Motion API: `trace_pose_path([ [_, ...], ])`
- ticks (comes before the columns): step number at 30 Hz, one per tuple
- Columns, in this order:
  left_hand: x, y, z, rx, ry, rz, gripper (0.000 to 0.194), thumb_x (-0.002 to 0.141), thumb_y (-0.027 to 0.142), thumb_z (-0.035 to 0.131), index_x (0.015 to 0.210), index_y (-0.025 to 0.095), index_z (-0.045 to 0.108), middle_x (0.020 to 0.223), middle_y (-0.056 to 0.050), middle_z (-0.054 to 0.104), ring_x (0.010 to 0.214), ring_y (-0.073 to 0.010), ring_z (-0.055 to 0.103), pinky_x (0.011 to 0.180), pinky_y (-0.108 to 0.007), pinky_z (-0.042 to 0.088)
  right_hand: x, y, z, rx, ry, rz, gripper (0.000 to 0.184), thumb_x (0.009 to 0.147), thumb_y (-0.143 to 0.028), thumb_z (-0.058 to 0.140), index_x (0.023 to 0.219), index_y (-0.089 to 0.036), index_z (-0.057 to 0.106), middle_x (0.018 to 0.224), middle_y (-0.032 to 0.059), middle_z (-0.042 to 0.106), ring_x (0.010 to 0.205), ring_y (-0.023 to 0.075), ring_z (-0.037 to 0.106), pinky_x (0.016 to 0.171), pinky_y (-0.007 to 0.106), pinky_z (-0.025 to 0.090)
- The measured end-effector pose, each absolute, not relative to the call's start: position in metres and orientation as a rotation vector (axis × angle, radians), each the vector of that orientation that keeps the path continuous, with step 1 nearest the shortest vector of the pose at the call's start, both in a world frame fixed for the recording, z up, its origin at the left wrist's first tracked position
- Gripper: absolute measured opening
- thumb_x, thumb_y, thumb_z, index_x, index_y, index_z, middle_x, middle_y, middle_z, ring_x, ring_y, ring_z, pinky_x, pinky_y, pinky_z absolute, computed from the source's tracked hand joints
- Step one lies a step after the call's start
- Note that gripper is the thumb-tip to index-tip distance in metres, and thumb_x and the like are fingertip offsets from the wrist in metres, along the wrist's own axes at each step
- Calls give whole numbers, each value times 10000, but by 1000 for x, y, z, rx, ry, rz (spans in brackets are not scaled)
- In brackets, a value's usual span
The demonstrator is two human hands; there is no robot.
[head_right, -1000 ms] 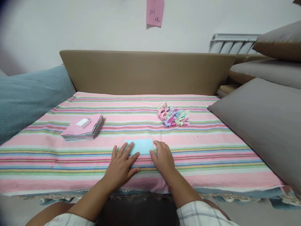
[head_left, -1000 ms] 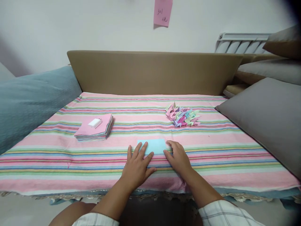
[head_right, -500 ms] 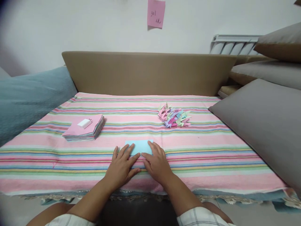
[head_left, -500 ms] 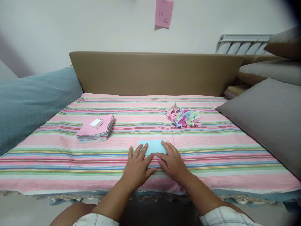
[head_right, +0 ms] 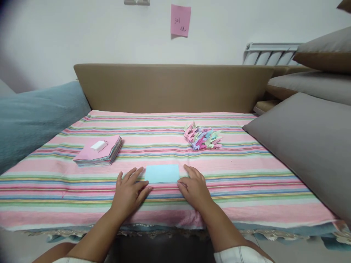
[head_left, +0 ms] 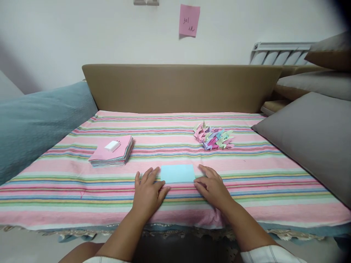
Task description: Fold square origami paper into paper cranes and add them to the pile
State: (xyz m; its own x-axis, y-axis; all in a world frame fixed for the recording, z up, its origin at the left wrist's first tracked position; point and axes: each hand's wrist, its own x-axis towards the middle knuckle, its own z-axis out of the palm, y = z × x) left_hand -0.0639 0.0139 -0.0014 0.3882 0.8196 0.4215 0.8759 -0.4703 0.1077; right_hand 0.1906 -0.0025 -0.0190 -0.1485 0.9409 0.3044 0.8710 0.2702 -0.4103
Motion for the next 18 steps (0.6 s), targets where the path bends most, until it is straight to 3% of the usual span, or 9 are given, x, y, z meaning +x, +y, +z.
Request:
trace_pose_path([
  [3, -69, 19, -1, -2472, -1661, -659, 237, 803, 433, 541, 725, 264, 687, 1297, -51, 529, 1202, -327, 436, 999, -624, 210, 193, -1, -19, -1646, -1996, 243, 193, 813, -316, 528, 836, -232, 700, 1294, 102, 495, 1194, 274, 422, 957, 474, 352],
  [7, -71, 25, -3, -2433, -1866, -667, 273, 819, 434, 507, 980, 268, 652, 1325, -82, 498, 1200, -311, 437, 974, -616, 257, 191, 1, -24, -1705, -1907, 300, 281, 806, -333, 535, 1016, -193, 660, 1259, 133, 520, 1168, 270, 451, 960, 452, 372],
  [10, -68, 27, -4, -2437, -1943, -613, 351, 825, 453, 484, 1101, 280, 615, 1360, -91, 458, 1233, -318, 396, 983, -634, 215, 187, 2, -25, -1779, -1894, 315, 376, 809, -365, 526, 1123, -183, 622, 1309, 135, 482, 1189, 288, 434, 967, 469, 364],
  [18, -65, 29, -5, -2446, -2052, -574, 334, 776, 423, 561, 1087, 316, 624, 1380, -51, 440, 1255, -298, 373, 1016, -631, 150, 184, 2, -27, -1858, -1914, 297, 385, 800, -382, 523, 1131, -212, 622, 1333, 106, 471, 1204, 287, 431, 982, 470, 346],
])
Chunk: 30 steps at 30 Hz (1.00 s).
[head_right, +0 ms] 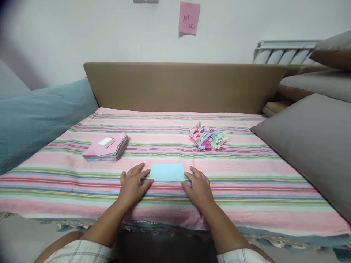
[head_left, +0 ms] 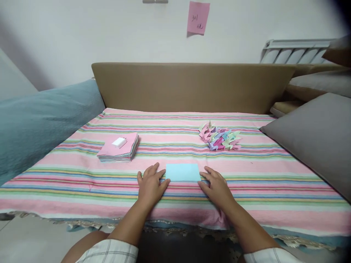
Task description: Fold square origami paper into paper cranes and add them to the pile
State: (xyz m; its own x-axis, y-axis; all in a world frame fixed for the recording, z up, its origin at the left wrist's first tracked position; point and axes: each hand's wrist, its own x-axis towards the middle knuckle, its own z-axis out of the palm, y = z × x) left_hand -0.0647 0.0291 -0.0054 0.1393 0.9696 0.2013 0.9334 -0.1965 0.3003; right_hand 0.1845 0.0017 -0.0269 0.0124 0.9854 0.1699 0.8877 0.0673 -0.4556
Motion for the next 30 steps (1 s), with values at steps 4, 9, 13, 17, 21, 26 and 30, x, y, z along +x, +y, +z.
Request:
trace_pose_path([
  [4, -67, 29, -6, 2260, 1869, 625, 325, 763, 363, 589, 1086, 335, 612, 1372, -30, 453, 1244, -282, 392, 1021, -624, 146, 185, 2, -31, -1822, -1902, 273, 372, 788, -379, 538, 1113, -219, 623, 1311, 105, 488, 1187, 286, 451, 977, 472, 353],
  [9, -66, 27, -5, 2216, 1754, 761, 257, 737, 247, 606, 978, 334, 625, 1309, 11, 521, 1193, -235, 455, 1037, -584, 160, 185, 3, -32, -1739, -1862, 301, 332, 767, -341, 561, 1062, -205, 628, 1288, 116, 501, 1166, 290, 466, 958, 478, 375],
  [13, -63, 27, -2, 2197, 1707, 801, 95, 717, 210, 601, 786, 271, 622, 1281, 14, 546, 1177, -230, 468, 1039, -571, 163, 184, 4, -31, -1676, -1809, 340, 326, 738, -292, 591, 1052, -209, 619, 1262, 117, 514, 1173, 286, 457, 964, 477, 375],
  [17, -65, 27, 0, 2217, 1677, 771, 38, 701, 220, 608, 723, 251, 610, 1274, 14, 550, 1183, -234, 458, 1033, -576, 162, 186, 6, -31, -1599, -1808, 379, 271, 724, -261, 604, 986, -194, 625, 1269, 127, 493, 1173, 275, 448, 973, 461, 374],
  [21, -66, 25, -1, 2312, 1598, 729, 63, 687, 226, 620, 736, 265, 630, 1280, 7, 542, 1207, -255, 426, 1019, -597, 159, 188, 5, -29, -1503, -1873, 383, 125, 731, -205, 582, 839, -203, 645, 1277, 114, 478, 1167, 265, 442, 955, 451, 387],
  [26, -62, 24, -8, 2451, 1596, 885, 181, 668, 69, 568, 675, 245, 609, 1211, 6, 590, 1169, -242, 451, 1036, -562, 171, 188, 3, -28, -1378, -1972, 260, 249, 684, -22, 501, 771, -212, 635, 1234, 86, 524, 1140, 246, 452, 909, 428, 412],
  [30, -60, 27, -11, 2510, 1646, 973, 213, 706, 49, 535, 708, 246, 617, 1222, -13, 580, 1141, -242, 471, 1026, -558, 193, 186, 3, -30, -1362, -1993, 102, 283, 733, -2, 449, 793, -213, 628, 1188, 70, 585, 1117, 233, 458, 907, 413, 396],
])
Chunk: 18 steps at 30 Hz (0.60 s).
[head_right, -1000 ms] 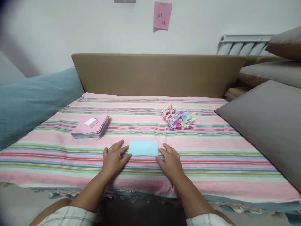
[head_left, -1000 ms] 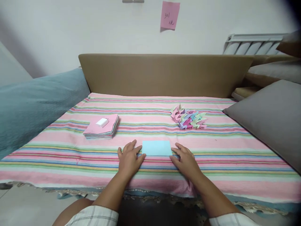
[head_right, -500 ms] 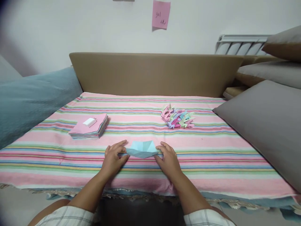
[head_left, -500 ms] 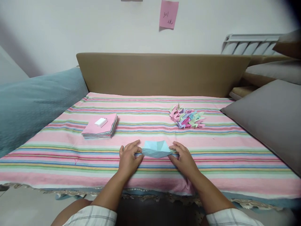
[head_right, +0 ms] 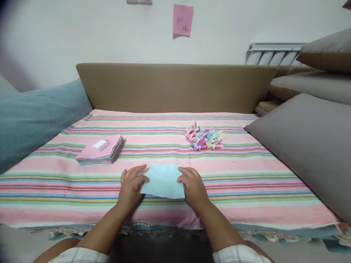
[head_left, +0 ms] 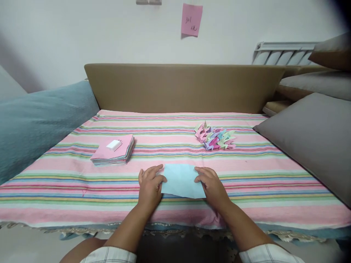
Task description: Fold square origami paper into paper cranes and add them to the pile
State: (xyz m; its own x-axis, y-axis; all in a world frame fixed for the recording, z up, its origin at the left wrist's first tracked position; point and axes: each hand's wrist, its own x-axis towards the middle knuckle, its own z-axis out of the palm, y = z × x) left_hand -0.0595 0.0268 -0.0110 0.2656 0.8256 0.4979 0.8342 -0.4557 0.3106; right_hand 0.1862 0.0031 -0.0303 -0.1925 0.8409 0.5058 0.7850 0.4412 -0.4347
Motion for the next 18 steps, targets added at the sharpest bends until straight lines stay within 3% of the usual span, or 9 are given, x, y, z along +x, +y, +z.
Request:
trace_pose_path([
  [8, -60, 13, -5, -2727, -1409, -803, 460, 671, 186, 632, 1116, 284, 573, 1369, -85, 436, 1228, -307, 372, 1020, -600, 173, 184, 1, -26, -1442, -1943, 13, 217, 721, -48, 517, 763, -236, 617, 1040, 7, 675, 1019, 212, 529, 940, 419, 291],
  [10, -58, 6, -4, -2775, -1284, -783, 417, 671, 230, 656, 1077, 311, 605, 1355, -65, 459, 1226, -311, 376, 1033, -599, 143, 183, 1, -24, -1458, -1963, 37, 231, 734, -49, 497, 769, -245, 615, 976, -7, 689, 1000, 202, 538, 957, 423, 257],
  [14, -55, 2, -3, -2706, -1238, -779, 142, 730, 206, 615, 798, 315, 676, 1246, -6, 570, 1172, -284, 448, 1042, -596, 115, 182, 0, -22, -1479, -1999, 66, 281, 738, -31, 441, 791, -253, 605, 884, -9, 688, 985, 195, 544, 975, 433, 217],
  [18, -58, 8, -2, -2564, -1377, -789, 130, 742, 181, 595, 728, 291, 663, 1205, 0, 602, 1160, -286, 466, 1036, -614, 105, 180, -4, -19, -1441, -2003, 61, 291, 694, -32, 425, 785, -250, 595, 830, -2, 664, 964, 197, 544, 990, 436, 210],
])
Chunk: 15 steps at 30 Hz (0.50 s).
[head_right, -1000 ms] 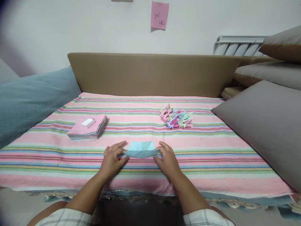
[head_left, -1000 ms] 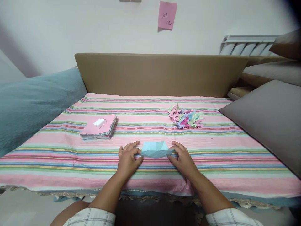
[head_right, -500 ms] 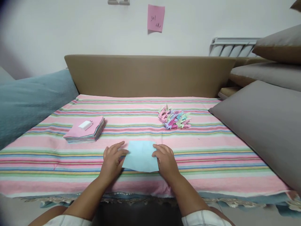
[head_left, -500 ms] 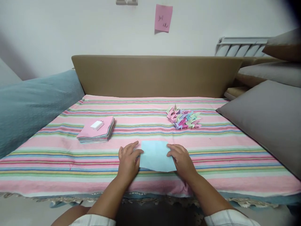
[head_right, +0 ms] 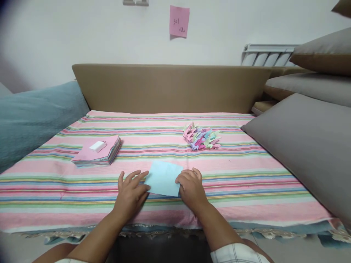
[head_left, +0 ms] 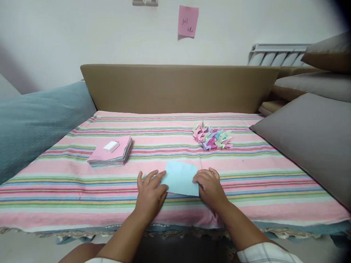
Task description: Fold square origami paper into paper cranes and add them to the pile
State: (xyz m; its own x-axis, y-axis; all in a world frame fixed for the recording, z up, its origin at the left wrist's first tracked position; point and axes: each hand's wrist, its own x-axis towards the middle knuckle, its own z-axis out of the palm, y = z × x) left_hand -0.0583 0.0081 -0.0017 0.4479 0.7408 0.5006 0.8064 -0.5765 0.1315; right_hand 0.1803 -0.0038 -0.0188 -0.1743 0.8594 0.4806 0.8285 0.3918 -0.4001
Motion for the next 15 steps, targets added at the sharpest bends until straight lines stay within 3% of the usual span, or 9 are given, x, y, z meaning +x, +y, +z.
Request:
trace_pose_path([
  [8, -60, 10, -2, -2516, -1473, -722, 304, 696, 123, 570, 912, 319, 657, 1291, -9, 539, 1195, -288, 438, 1047, -598, 93, 166, -14, -10, -1223, -2172, 105, 204, 679, -76, 466, 772, -232, 559, 788, -7, 619, 892, 179, 538, 1009, 428, 199],
  [15, -65, 12, -1, -2486, -1509, -693, 241, 682, 144, 606, 818, 325, 688, 1299, -29, 529, 1205, -321, 422, 1020, -632, 107, 168, -13, -11, -1210, -2192, 157, 199, 659, -85, 500, 781, -230, 563, 876, 4, 632, 902, 180, 538, 995, 420, 230],
])
